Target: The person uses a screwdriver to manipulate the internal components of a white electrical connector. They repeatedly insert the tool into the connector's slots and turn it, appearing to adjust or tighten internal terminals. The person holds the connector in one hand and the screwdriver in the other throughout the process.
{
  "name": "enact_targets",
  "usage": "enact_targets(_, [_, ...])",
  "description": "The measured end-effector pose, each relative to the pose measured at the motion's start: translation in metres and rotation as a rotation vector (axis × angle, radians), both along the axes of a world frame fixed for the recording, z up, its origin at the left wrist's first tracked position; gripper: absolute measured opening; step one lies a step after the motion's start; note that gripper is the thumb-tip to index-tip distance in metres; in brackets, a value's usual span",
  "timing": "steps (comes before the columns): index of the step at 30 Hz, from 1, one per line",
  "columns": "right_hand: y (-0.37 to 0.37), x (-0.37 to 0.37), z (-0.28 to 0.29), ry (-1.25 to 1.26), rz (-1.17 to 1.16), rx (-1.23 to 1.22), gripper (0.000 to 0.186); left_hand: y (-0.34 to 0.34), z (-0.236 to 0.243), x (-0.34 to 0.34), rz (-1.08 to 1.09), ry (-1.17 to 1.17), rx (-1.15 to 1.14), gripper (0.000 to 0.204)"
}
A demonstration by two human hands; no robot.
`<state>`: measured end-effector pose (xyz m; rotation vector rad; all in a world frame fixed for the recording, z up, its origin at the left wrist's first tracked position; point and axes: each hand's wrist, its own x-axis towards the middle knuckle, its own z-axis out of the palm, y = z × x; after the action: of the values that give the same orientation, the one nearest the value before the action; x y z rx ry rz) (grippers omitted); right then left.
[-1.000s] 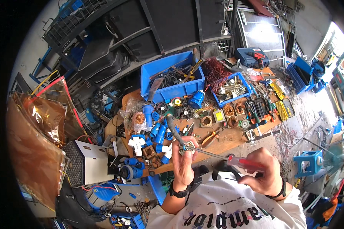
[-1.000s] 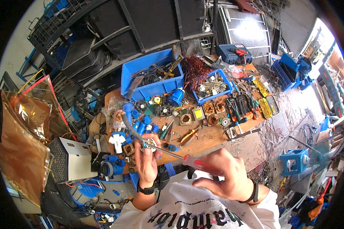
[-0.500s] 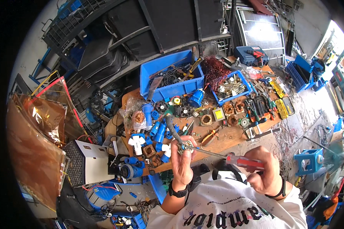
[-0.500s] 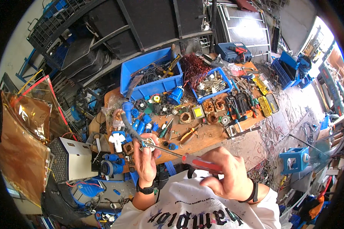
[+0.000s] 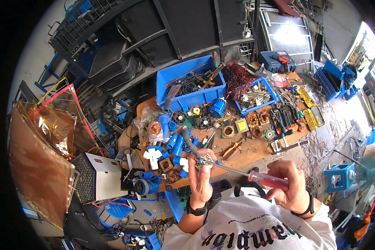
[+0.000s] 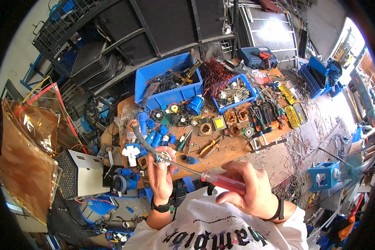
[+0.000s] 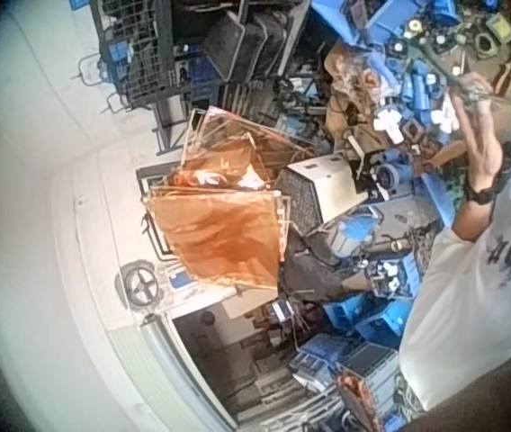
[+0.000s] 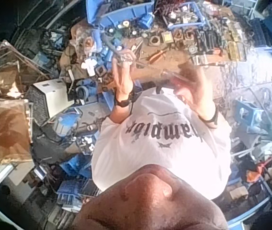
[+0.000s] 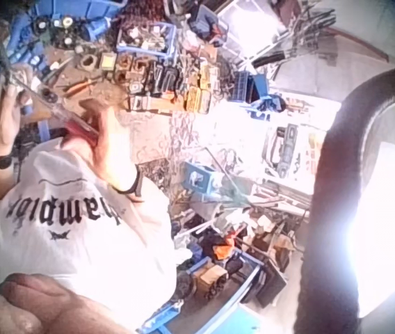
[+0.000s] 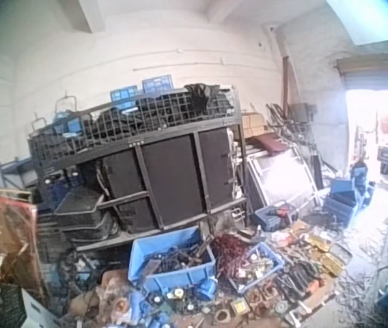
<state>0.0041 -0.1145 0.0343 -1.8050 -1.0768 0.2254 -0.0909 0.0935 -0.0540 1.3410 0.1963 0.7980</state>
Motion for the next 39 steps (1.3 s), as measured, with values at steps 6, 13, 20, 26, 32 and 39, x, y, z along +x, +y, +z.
enact_targets(6, [0.006,0.004,0.000,-0.396,0.030,0.070,0.031,0.001,0.002,0.000,-0.002,0.004,0.019,0.037])
enact_targets(13, [0.005,-0.002,0.013,-0.078,0.028,-0.009,0.033,0.002,-0.001,-0.001,-0.002,0.009,0.007,0.039])
enact_targets(20, [0.007,0.004,0.001,-0.481,0.015,0.040,0.028,0.003,-0.001,-0.001,0.024,-0.006,-0.005,0.038])
enact_targets(26, [0.008,0.000,0.002,-0.296,0.047,0.091,0.037,0.000,0.001,-0.001,-0.001,0.012,0.002,0.037])
enact_targets(32, [0.001,0.000,-0.002,-0.129,0.054,0.004,0.036,0.002,0.000,-0.001,0.011,0.010,0.011,0.038])
enact_targets(39, [0.008,0.005,-0.001,-0.425,0.079,0.091,0.032,0.003,-0.002,-0.002,0.001,0.006,0.018,0.037])
